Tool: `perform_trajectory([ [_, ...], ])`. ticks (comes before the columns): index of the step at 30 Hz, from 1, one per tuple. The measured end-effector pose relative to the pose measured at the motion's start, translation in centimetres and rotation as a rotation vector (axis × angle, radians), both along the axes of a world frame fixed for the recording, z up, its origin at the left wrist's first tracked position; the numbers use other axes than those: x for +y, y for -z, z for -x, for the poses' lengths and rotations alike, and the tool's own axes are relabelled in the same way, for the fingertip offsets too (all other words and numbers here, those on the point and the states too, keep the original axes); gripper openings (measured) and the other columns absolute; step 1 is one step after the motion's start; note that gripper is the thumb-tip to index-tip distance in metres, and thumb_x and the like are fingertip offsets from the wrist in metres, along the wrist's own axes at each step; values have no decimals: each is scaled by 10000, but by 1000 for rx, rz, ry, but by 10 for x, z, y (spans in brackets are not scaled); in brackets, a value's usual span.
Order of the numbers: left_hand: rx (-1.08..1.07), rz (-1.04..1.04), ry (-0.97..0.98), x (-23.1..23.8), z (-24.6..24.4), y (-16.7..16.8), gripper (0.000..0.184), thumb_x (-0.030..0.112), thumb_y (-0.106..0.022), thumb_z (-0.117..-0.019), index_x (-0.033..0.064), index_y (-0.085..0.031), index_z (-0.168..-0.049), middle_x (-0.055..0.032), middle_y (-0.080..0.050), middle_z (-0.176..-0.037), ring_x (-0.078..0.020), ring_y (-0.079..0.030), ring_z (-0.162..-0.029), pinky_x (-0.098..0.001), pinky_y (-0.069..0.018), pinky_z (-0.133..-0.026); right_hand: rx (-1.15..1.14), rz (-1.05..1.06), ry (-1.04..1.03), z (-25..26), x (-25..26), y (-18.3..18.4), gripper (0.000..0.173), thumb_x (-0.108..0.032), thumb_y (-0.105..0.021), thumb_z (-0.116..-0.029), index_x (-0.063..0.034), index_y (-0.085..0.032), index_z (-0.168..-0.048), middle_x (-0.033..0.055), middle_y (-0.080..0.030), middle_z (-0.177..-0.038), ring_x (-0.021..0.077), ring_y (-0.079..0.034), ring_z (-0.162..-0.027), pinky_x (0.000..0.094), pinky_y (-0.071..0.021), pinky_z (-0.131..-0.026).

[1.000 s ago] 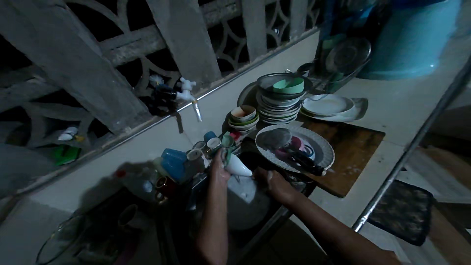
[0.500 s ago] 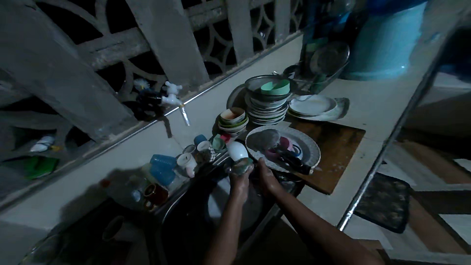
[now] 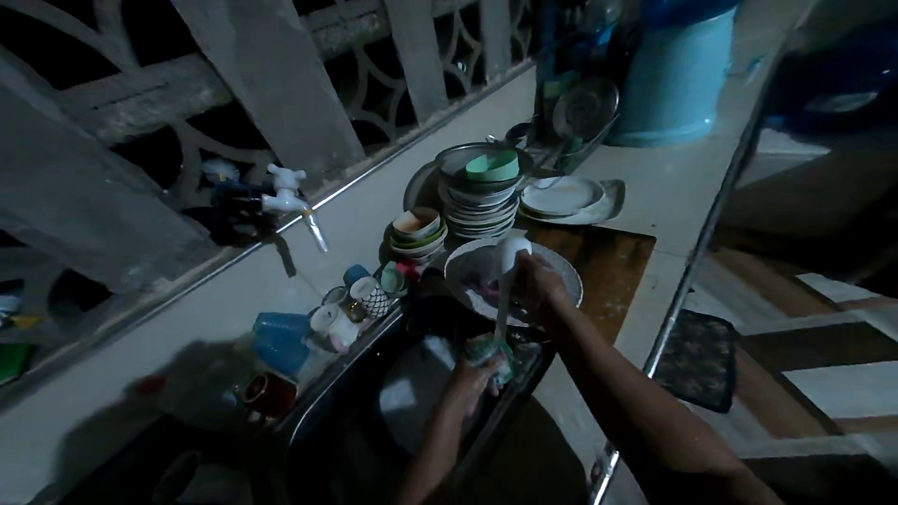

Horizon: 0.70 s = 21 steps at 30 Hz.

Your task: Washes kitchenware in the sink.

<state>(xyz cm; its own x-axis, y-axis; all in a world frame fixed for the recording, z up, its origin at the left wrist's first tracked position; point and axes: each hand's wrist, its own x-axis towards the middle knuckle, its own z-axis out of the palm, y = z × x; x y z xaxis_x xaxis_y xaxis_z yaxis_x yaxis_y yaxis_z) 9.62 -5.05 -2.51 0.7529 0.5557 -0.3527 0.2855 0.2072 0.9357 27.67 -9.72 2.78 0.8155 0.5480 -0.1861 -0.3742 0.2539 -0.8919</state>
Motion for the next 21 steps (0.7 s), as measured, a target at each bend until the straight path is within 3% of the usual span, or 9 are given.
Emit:
perform_trajectory([
  [2, 38, -50, 40, 11, 11, 21, 492, 108, -664, -988, 3, -467, -1426, -142, -643, -1123, -151, -644, -830, -293, -560, -685, -230, 129, 76, -20, 5, -3, 367, -312, -458, -1101, -12, -517, -1304, 107, -606, -983, 155, -610, -778, 354, -553, -709],
  [5, 157, -206, 220, 46, 44, 45, 529, 103, -689, -969, -6, -483, -1444, -175, -642, -1278, -184, -662, -1078, -360, -558, -953, -652, 487, 52, -65, 12, -4, 404, -255, -496, -1092, 107, -570, -1255, 317, -633, -1134, 419, -642, -1036, 579, -491, -925],
  [7, 176, -301, 376, 68, 78, 50, 442, 170, -625, -1015, -64, -513, -1374, -189, -665, -1132, -172, -656, -927, -339, -561, -820, -753, 704, -34, -87, 19, 5, 390, -253, -539, -1072, 86, -596, -1256, 336, -637, -1189, 478, -622, -1148, 629, -463, -992],
  [8, 161, -315, 450, 76, 96, 46, 435, 171, -588, -1024, -120, -517, -1340, -225, -673, -1095, -191, -668, -884, -325, -568, -765, -772, 774, -86, -94, 23, 13, 391, -253, -553, -1066, 90, -605, -1246, 338, -633, -1208, 487, -609, -1177, 633, -455, -1011],
  [12, 943, -393, 483, 40, 91, -43, 413, 204, -557, -1063, 27, -535, -1435, -193, -578, -1413, -266, -584, -1270, -410, -435, -1097, -829, 903, -244, -97, 41, 31, 452, -290, -568, -1056, 105, -578, -1276, 343, -593, -1280, 491, -582, -1216, 626, -457, -1015],
  [15, 900, -449, 360, 42, 99, -38, 418, 147, -596, -1038, 7, -531, -1427, -213, -577, -1408, -273, -582, -1268, -392, -445, -1077, -1086, 784, -105, -58, 61, 27, 651, -175, -714, -934, 116, -447, -1452, 371, -416, -1492, 547, -405, -1386, 666, -363, -1113],
  [17, 882, -452, 297, 42, 100, -30, 440, 141, -564, -1054, -8, -497, -1463, -235, -551, -1438, -299, -559, -1301, -406, -423, -1105, -1292, 594, -173, -11, 75, 32, 599, -153, -713, -926, 85, -494, -1430, 341, -463, -1465, 506, -450, -1368, 621, -385, -1122],
  [19, 827, -457, 295, 33, 103, -19, 413, 122, -502, -1076, -12, -469, -1465, -230, -558, -1410, -298, -570, -1266, -408, -455, -1064, -1380, 404, -551, 38, 88, 55, 437, -136, -664, -952, 55, -595, -1339, 288, -581, -1362, 424, -551, -1292, 541, -427, -1114],
  [21, 854, -522, 457, 29, 103, -17, 479, 105, -491, -1074, -16, -395, -1527, -237, -461, -1528, -341, -468, -1408, -458, -381, -1163, -1415, 429, -967, 70, 106, 92, 386, -114, -555, -1024, 46, -579, -1375, 260, -547, -1432, 401, -512, -1355, 509, -382, -1163],
])
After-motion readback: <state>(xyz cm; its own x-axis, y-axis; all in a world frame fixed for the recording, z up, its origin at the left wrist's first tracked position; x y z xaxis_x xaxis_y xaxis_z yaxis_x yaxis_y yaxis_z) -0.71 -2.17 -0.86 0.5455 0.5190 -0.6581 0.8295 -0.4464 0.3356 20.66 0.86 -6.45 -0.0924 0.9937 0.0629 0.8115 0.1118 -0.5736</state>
